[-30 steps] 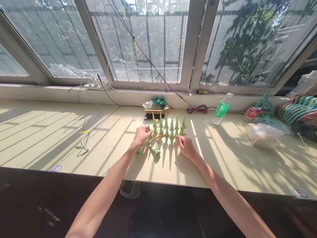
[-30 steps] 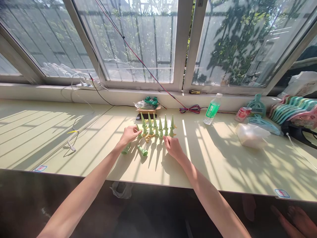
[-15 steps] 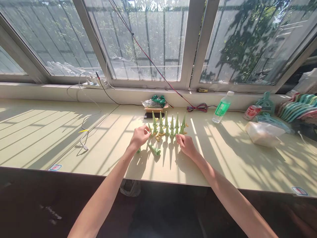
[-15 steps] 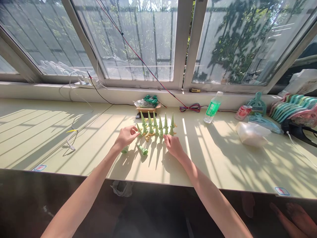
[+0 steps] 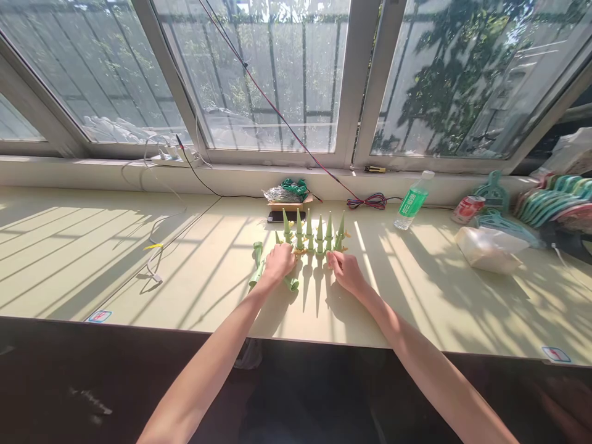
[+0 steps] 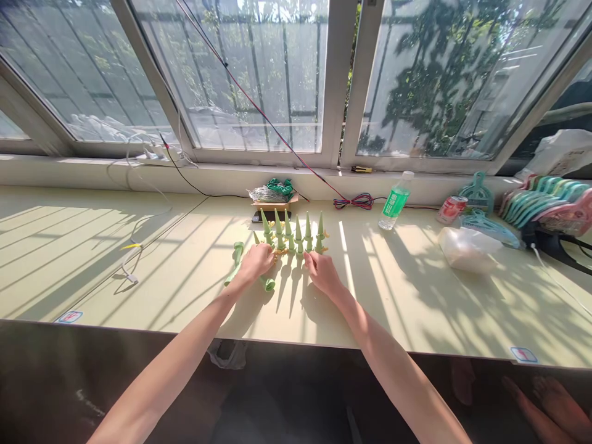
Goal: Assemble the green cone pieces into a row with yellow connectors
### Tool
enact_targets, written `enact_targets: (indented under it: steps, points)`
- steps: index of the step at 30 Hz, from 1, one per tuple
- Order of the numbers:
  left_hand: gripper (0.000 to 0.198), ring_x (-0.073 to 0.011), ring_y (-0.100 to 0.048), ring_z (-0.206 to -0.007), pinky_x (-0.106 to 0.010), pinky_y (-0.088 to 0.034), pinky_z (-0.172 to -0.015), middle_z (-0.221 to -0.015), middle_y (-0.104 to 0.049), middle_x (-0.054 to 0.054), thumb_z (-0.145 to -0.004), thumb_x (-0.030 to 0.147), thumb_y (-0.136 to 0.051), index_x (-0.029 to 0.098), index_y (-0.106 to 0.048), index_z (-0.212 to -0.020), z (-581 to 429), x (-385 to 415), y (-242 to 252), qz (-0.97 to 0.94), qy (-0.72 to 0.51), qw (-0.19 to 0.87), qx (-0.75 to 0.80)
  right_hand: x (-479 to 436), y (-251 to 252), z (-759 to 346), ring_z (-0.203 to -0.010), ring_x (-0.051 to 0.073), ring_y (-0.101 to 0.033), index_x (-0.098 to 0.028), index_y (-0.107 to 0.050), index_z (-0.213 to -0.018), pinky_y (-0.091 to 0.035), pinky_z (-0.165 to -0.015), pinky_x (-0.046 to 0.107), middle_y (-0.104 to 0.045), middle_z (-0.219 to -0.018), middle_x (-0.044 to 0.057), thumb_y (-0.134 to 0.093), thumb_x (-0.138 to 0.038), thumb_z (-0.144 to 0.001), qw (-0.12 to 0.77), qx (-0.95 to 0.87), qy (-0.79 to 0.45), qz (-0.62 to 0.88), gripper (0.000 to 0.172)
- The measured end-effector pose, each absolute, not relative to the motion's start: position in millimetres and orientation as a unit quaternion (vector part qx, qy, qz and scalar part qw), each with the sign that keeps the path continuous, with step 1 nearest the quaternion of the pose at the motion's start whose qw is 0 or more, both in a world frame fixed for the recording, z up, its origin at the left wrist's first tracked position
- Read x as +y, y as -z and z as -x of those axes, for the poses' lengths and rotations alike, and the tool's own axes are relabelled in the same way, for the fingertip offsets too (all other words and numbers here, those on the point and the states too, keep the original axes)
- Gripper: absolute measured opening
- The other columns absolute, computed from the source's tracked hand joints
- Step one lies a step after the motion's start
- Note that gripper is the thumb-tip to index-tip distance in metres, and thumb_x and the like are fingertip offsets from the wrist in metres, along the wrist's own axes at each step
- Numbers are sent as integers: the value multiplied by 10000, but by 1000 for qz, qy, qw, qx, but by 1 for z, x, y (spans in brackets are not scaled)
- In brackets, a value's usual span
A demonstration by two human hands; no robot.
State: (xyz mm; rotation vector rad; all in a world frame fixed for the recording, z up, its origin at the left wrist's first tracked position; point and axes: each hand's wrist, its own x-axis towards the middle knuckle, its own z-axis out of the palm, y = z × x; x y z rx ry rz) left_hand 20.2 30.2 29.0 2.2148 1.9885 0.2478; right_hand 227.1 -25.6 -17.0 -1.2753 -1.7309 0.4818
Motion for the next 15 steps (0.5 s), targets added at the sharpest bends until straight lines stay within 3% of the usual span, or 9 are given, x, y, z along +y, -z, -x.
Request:
enact_targets:
  steps: [7, 15]
  points:
    - [184, -295, -680, -1074, -326, -512, -827, -1092, -728, -192, -947, 227, -561, 135, -720, -957, -20, 37, -25, -733, -104, 94, 666, -26, 16, -226, -494, 132, -495, -216, -475, -644, -358, -525, 267, -592, -592, 27, -323, -577, -1051, 457, -707, -197, 502, 564]
    - [176, -240, -718, -882, -268, -493, -683, -957, -763, -144, -919, 269, -637, 155, -735, -828, -14, 39, -27, -732, -140, 115, 656, -26, 16, -226, -487, 131, -472, -215, -481, -631, -350, -515, 269, -589, -587, 28, -328, -581, -1052, 457, -707, -196, 503, 579]
